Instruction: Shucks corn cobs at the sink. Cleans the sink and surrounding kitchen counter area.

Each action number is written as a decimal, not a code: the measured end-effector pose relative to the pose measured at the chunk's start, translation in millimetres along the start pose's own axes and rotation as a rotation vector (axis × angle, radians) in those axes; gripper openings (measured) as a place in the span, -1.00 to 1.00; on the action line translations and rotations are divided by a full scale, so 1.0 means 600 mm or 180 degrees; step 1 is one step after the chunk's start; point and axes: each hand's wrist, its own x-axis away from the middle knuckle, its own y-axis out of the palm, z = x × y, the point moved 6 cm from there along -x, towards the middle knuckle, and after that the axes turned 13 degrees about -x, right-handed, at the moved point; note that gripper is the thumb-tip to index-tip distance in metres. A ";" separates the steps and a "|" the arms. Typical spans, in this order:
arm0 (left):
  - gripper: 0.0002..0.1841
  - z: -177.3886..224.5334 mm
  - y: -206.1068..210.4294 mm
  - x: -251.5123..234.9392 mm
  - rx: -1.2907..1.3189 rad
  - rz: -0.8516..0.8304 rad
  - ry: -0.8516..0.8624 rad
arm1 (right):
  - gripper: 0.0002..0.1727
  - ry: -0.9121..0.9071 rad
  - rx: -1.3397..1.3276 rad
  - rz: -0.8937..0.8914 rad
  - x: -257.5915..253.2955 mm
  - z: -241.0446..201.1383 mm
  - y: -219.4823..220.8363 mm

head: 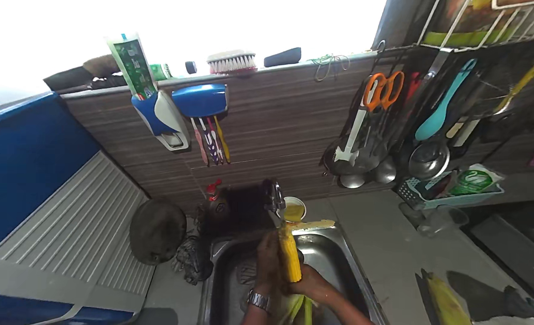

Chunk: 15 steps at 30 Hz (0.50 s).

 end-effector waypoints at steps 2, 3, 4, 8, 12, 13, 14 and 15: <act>-0.72 0.005 0.020 -0.006 -0.0388 0.0060 -0.0094 | -0.19 0.0001 -0.0104 0.0018 -0.002 0.009 0.000; -0.68 0.011 0.031 -0.009 -0.0799 -0.0066 -0.0041 | -0.21 0.0004 -0.0226 0.0063 -0.001 0.009 -0.002; -0.64 0.018 0.042 -0.013 -0.1258 -0.0248 0.0041 | -0.22 -0.0032 -0.0350 0.0107 0.001 0.010 -0.007; -0.58 -0.003 0.054 -0.031 -0.2626 -0.0727 0.0664 | -0.38 -0.0288 -0.1035 0.0324 0.026 -0.014 -0.036; -0.52 -0.068 0.020 -0.027 -0.3931 -0.1174 0.0762 | -0.38 -0.0532 -0.1585 0.0813 0.046 -0.027 -0.079; -0.53 -0.077 0.011 -0.020 -0.3989 -0.1305 0.0679 | -0.36 -0.0573 -0.1736 0.0946 0.046 -0.027 -0.086; -0.56 -0.086 0.001 -0.010 -0.3844 -0.1397 0.0562 | -0.33 -0.0602 -0.1845 0.1056 0.045 -0.027 -0.090; -0.59 -0.096 -0.012 0.005 -0.3482 -0.1451 0.0357 | -0.33 -0.0631 -0.1936 0.1135 0.044 -0.028 -0.092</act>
